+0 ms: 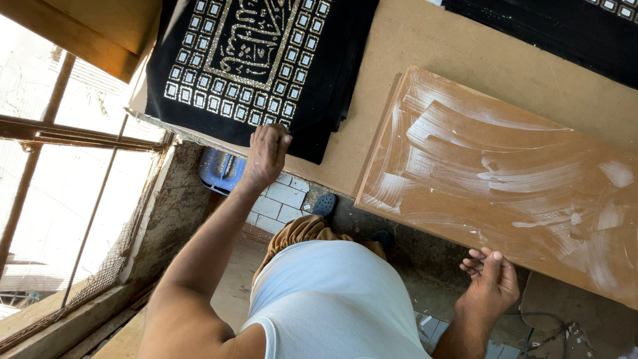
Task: The person spreads white glue across a large cardboard sheet using a small flat spreader, then lays a black decorative fabric banner with gold calligraphy onto the glued board and presses it flat with both hands. They then spread glue on another cardboard sheet and place a second banner onto it, pressing it down.
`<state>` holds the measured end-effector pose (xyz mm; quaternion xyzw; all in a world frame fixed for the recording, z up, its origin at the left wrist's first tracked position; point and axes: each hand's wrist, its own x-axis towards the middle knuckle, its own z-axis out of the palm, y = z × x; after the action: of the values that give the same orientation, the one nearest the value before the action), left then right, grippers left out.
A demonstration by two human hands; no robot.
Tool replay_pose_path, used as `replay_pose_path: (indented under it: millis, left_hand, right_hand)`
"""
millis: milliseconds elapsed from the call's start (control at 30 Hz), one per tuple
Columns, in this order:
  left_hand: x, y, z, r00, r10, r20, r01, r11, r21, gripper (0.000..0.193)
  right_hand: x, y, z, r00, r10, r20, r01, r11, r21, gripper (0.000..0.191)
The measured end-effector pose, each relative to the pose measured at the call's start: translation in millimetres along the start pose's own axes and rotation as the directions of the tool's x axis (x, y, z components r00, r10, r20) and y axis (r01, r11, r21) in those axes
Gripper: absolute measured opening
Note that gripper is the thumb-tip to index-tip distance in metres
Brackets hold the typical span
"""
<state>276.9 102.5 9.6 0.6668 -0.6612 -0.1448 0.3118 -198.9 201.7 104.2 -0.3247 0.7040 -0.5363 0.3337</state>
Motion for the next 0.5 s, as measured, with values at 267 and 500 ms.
replay_pose_path:
  millis: [267,500]
  left_hand:
    - [19.1,108.2,-43.0,0.973,0.011,0.23,0.088,0.906,-0.413,0.023]
    - [9.0,233.1,-11.2,0.795,0.58,0.179,-0.341,0.67,-0.66,0.018]
  right_hand:
    - [-22.3,-48.4,78.9,0.789,-0.323,0.523,0.273,0.946,0.173,0.038]
    - [-47.7,-72.1,133.1,0.738,-0.511,0.441,0.619,0.773,-0.141,0.064]
